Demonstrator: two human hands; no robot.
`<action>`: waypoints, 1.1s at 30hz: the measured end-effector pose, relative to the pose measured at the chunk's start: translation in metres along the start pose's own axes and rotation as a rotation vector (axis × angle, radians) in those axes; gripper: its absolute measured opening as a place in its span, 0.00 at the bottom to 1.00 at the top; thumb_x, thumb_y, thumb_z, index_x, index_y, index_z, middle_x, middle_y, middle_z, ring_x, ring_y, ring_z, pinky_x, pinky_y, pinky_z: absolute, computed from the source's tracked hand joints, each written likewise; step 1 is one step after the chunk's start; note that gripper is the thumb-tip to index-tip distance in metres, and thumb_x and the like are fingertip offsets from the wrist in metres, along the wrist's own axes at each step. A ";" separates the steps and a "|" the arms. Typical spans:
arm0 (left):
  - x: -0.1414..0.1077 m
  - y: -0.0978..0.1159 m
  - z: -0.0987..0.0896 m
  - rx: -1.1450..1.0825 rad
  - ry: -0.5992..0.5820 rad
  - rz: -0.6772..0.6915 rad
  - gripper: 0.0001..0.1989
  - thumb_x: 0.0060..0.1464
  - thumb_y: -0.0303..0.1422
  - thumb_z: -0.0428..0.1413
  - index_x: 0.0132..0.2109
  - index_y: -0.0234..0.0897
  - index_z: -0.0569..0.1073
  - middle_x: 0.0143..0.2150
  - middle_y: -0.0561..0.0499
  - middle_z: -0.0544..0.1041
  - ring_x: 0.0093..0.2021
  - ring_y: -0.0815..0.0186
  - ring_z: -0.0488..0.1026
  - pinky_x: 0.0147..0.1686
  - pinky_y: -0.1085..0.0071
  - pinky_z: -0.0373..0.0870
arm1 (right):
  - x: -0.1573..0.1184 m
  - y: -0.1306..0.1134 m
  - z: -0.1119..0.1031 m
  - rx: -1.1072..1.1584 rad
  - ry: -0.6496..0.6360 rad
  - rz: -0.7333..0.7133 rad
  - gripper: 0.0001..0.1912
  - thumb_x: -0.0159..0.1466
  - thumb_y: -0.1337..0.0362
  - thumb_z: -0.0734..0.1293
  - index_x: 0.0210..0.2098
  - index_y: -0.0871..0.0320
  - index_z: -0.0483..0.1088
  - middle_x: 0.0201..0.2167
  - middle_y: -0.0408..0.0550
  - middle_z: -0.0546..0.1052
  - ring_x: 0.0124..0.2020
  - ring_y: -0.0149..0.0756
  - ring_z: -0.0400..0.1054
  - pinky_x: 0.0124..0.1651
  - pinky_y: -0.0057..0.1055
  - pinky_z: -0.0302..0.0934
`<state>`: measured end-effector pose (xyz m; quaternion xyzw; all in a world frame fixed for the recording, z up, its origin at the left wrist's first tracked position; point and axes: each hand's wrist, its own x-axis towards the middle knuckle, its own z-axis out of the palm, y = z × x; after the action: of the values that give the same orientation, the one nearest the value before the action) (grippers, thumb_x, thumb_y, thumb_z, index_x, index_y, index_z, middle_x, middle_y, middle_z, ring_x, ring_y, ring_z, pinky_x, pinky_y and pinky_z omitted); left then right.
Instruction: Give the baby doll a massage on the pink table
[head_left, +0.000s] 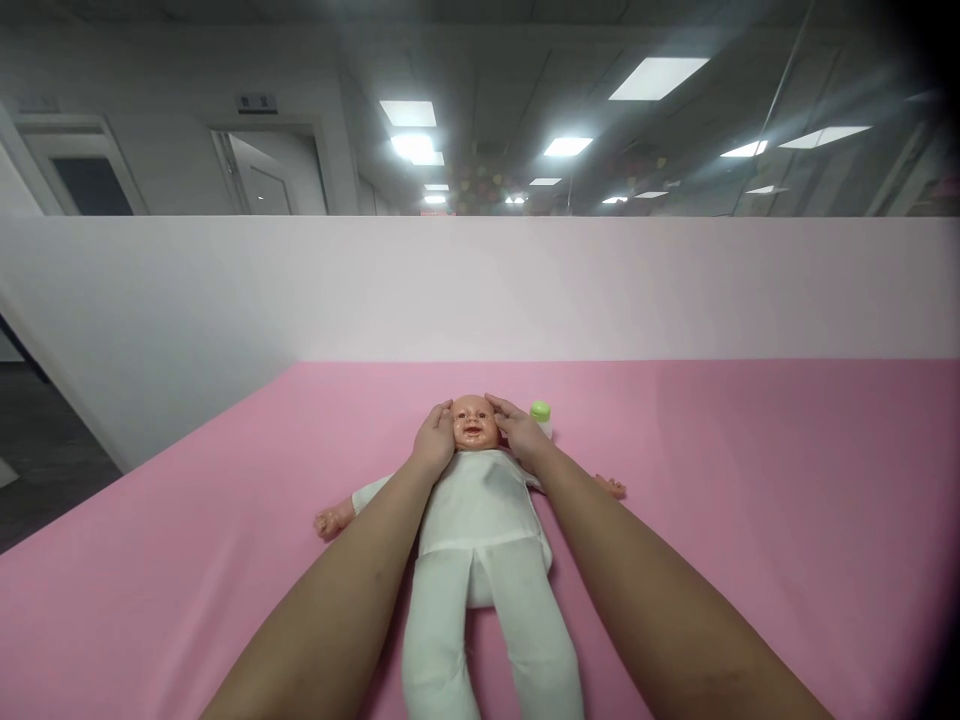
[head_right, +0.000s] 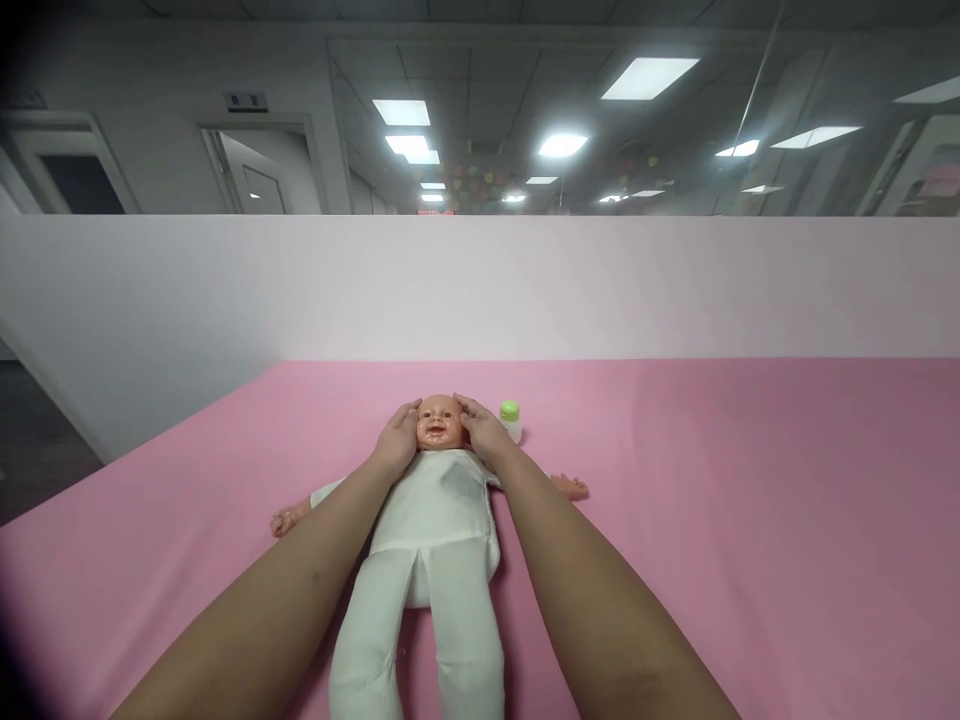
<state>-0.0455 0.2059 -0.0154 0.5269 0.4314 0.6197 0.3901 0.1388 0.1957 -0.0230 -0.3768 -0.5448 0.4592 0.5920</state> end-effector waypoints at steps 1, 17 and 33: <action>-0.003 0.003 -0.001 0.020 0.007 0.017 0.14 0.59 0.40 0.61 0.50 0.41 0.80 0.56 0.42 0.80 0.61 0.50 0.72 0.65 0.54 0.60 | -0.001 0.001 0.000 -0.023 0.001 -0.021 0.26 0.61 0.55 0.69 0.60 0.45 0.74 0.62 0.45 0.74 0.61 0.45 0.70 0.64 0.50 0.64; -0.044 0.038 -0.030 0.707 -0.335 0.159 0.29 0.62 0.57 0.54 0.61 0.43 0.74 0.55 0.44 0.81 0.52 0.49 0.78 0.50 0.60 0.70 | -0.035 -0.025 -0.001 -0.761 -0.059 -0.111 0.44 0.68 0.35 0.63 0.74 0.56 0.56 0.67 0.56 0.69 0.68 0.55 0.62 0.69 0.49 0.55; -0.038 0.041 -0.033 0.775 -0.364 0.159 0.22 0.65 0.50 0.52 0.60 0.46 0.73 0.52 0.48 0.82 0.50 0.52 0.79 0.48 0.62 0.70 | -0.042 -0.044 -0.006 -0.545 -0.133 -0.045 0.33 0.63 0.49 0.75 0.64 0.53 0.71 0.59 0.51 0.77 0.60 0.51 0.71 0.63 0.45 0.64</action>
<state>-0.0742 0.1528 0.0094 0.7668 0.5143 0.3370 0.1843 0.1509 0.1432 0.0057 -0.4789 -0.6940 0.3065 0.4417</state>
